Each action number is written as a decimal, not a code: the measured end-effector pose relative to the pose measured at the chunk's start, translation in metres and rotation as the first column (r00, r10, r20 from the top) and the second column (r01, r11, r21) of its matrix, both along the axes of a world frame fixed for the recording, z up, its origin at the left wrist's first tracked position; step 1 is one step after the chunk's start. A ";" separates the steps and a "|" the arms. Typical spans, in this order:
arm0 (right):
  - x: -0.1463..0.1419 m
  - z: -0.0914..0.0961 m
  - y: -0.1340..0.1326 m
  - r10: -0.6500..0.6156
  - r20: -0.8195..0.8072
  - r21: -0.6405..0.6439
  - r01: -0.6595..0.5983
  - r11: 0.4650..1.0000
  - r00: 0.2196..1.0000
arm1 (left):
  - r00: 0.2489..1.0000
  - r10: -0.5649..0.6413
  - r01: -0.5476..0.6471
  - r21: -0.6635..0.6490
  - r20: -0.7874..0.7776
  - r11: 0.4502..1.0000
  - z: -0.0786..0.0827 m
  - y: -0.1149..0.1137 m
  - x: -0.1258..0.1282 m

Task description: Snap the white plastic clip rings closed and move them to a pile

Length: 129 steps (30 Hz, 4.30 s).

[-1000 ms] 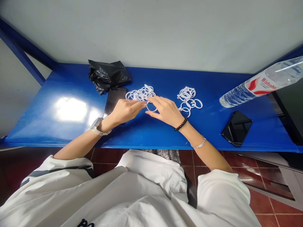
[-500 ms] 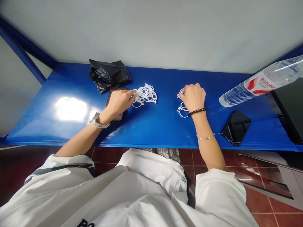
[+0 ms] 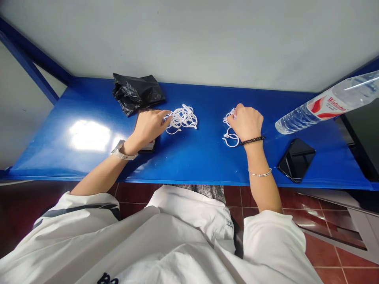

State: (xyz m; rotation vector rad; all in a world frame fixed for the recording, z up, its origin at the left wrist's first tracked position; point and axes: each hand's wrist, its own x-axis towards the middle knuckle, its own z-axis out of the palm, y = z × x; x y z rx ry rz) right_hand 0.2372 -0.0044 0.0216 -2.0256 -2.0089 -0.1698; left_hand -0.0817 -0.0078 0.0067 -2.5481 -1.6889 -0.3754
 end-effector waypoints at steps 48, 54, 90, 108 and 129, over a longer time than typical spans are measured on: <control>-0.070 0.002 -0.037 0.777 -0.296 0.280 -0.727 0.627 0.556 | 0.703 -0.499 0.545 0.068 0.507 0.836 0.005 -0.016 0.007; -0.075 -0.003 -0.038 0.777 -0.359 0.229 -0.759 0.610 0.516 | 0.672 -0.495 0.526 0.116 0.551 0.843 0.003 -0.020 0.010; -0.083 -0.005 -0.045 0.789 -0.434 0.252 -0.782 0.570 0.435 | 0.605 -0.484 0.561 0.093 0.632 0.822 0.004 -0.027 0.012; -0.061 -0.007 -0.024 0.600 -0.188 0.086 -0.596 0.799 0.777 | 0.833 -0.416 0.395 0.133 0.365 0.909 0.015 -0.003 -0.011; -0.060 -0.035 -0.013 0.588 -0.242 -0.047 -0.614 0.788 0.772 | 0.899 -0.334 0.313 0.115 0.285 0.943 0.028 0.007 -0.026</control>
